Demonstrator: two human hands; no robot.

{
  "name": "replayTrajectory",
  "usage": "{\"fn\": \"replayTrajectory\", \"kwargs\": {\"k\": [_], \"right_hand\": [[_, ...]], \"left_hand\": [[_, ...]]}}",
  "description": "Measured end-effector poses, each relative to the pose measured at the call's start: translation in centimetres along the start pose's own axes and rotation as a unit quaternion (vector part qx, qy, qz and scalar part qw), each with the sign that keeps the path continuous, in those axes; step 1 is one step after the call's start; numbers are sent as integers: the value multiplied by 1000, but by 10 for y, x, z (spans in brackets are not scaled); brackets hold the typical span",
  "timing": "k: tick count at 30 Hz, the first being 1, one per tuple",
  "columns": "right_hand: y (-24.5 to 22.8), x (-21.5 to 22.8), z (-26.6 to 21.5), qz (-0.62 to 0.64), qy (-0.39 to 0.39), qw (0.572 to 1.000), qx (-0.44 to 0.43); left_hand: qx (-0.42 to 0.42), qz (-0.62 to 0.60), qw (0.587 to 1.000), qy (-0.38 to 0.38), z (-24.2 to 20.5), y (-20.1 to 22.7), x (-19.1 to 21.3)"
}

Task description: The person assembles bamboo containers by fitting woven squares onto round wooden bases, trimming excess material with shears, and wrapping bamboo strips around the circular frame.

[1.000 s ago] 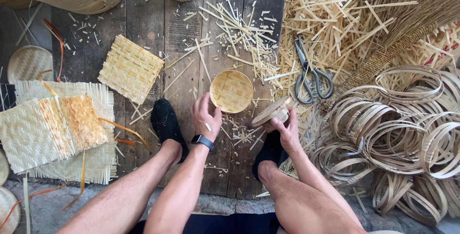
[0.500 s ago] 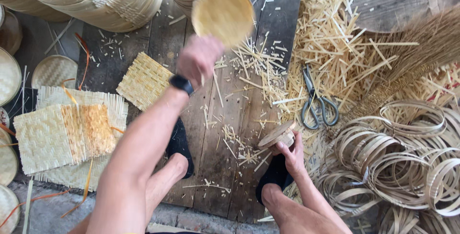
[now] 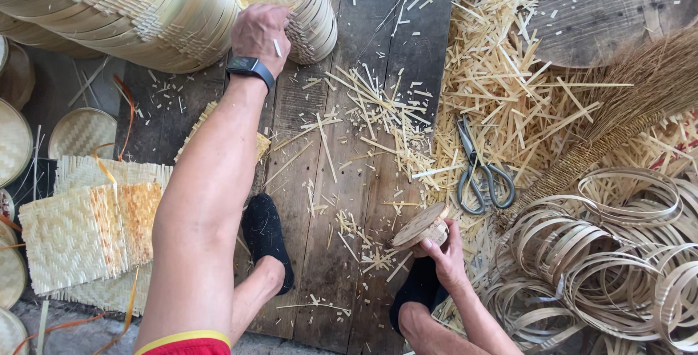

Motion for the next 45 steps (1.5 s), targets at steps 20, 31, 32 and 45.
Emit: {"fn": "replayTrajectory", "kwargs": {"k": [20, 31, 32, 45], "right_hand": [[-66, -99, 33, 93, -90, 987, -90], [-34, -101, 33, -240, 31, 969, -51], [-33, -98, 33, -259, 53, 962, -66], [6, -62, 26, -175, 32, 975, -131]], "left_hand": [[417, -546, 639, -346, -273, 212, -12], [344, -354, 833, -251, -296, 115, -42], [356, -280, 856, -248, -295, 92, -43], [327, -78, 870, -361, -321, -90, -3]]}}
Point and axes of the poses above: each hand's wrist, its own z-axis towards the middle knuckle, its own x-axis out of the back of the hand, y = z × x, the point moved 1 cm from there along z, towards the middle knuckle, and after that the axes turned 14 degrees about z, right-handed, at the moved point
